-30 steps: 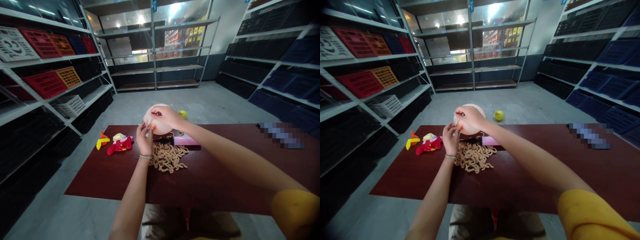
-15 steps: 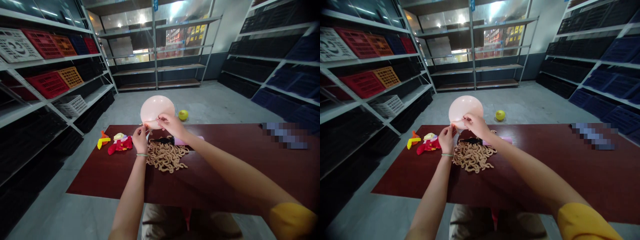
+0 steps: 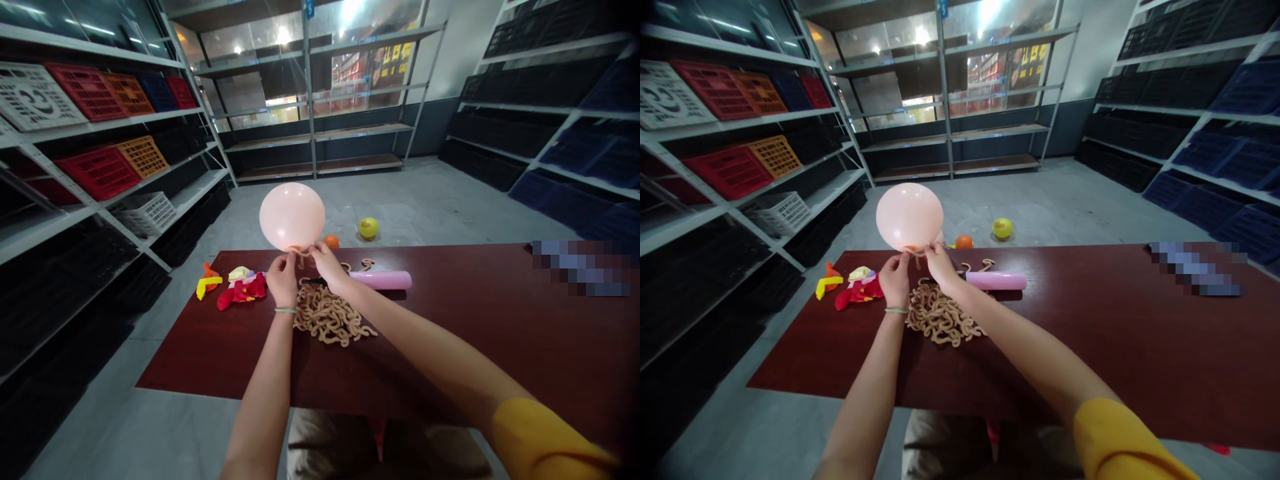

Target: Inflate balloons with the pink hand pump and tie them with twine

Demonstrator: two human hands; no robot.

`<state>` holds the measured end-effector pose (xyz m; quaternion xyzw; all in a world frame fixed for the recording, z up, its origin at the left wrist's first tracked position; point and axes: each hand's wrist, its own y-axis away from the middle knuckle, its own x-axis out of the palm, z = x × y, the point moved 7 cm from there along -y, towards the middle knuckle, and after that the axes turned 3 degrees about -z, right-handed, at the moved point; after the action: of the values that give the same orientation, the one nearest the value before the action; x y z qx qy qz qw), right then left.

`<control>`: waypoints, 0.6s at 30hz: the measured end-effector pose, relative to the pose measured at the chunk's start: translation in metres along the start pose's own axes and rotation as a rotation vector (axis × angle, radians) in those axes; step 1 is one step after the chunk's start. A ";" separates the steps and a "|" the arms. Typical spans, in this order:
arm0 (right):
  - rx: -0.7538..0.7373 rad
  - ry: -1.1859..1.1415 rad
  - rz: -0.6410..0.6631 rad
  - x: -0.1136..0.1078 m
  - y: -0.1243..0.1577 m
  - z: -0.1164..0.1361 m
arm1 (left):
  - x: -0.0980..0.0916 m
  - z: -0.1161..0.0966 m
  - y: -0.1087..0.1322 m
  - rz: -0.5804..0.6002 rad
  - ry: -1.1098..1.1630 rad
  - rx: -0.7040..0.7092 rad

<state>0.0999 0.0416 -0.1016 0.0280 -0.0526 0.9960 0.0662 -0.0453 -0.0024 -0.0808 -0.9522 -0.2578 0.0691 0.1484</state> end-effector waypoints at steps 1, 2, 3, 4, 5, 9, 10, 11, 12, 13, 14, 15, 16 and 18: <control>0.006 -0.007 -0.014 0.003 -0.001 -0.002 | 0.000 0.001 -0.001 0.002 -0.016 0.005; 0.012 -0.008 -0.027 0.006 -0.002 -0.005 | 0.000 0.002 -0.001 -0.001 -0.035 0.012; 0.020 -0.009 -0.044 0.008 -0.002 -0.007 | -0.001 0.002 -0.002 -0.005 -0.057 0.021; 0.027 -0.012 -0.061 0.010 -0.003 -0.008 | -0.001 0.003 -0.002 -0.009 -0.078 0.029; 0.034 -0.015 -0.077 0.011 -0.004 -0.010 | -0.001 0.003 -0.002 -0.009 -0.092 0.036; 0.038 -0.031 -0.137 0.009 -0.005 -0.010 | 0.003 0.004 0.000 0.032 -0.078 0.061; 0.022 -0.030 -0.155 0.004 -0.005 -0.008 | 0.004 0.004 0.000 0.038 -0.070 0.065; -0.014 -0.018 -0.182 -0.002 -0.004 -0.005 | 0.005 0.005 0.000 0.045 -0.064 0.061; -0.070 0.005 -0.213 -0.009 -0.003 0.000 | 0.005 0.006 0.000 0.054 -0.056 0.047; -0.136 0.036 -0.244 -0.017 -0.002 0.006 | 0.006 0.008 0.001 0.066 -0.048 0.025; -0.201 0.068 -0.275 -0.026 -0.001 0.011 | 0.008 0.010 0.001 0.080 -0.036 -0.004; -0.257 0.098 -0.302 -0.033 0.001 0.015 | 0.009 0.012 0.001 0.094 -0.016 -0.035; -0.294 0.117 -0.325 -0.039 0.002 0.018 | 0.011 0.014 0.001 0.107 0.009 -0.065; -0.311 0.122 -0.350 -0.048 0.003 0.018 | 0.013 0.016 0.002 0.121 0.052 -0.102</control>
<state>0.1482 0.0303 -0.0867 -0.0341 -0.1956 0.9491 0.2445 -0.0365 0.0069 -0.0968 -0.9738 -0.1992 0.0402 0.1019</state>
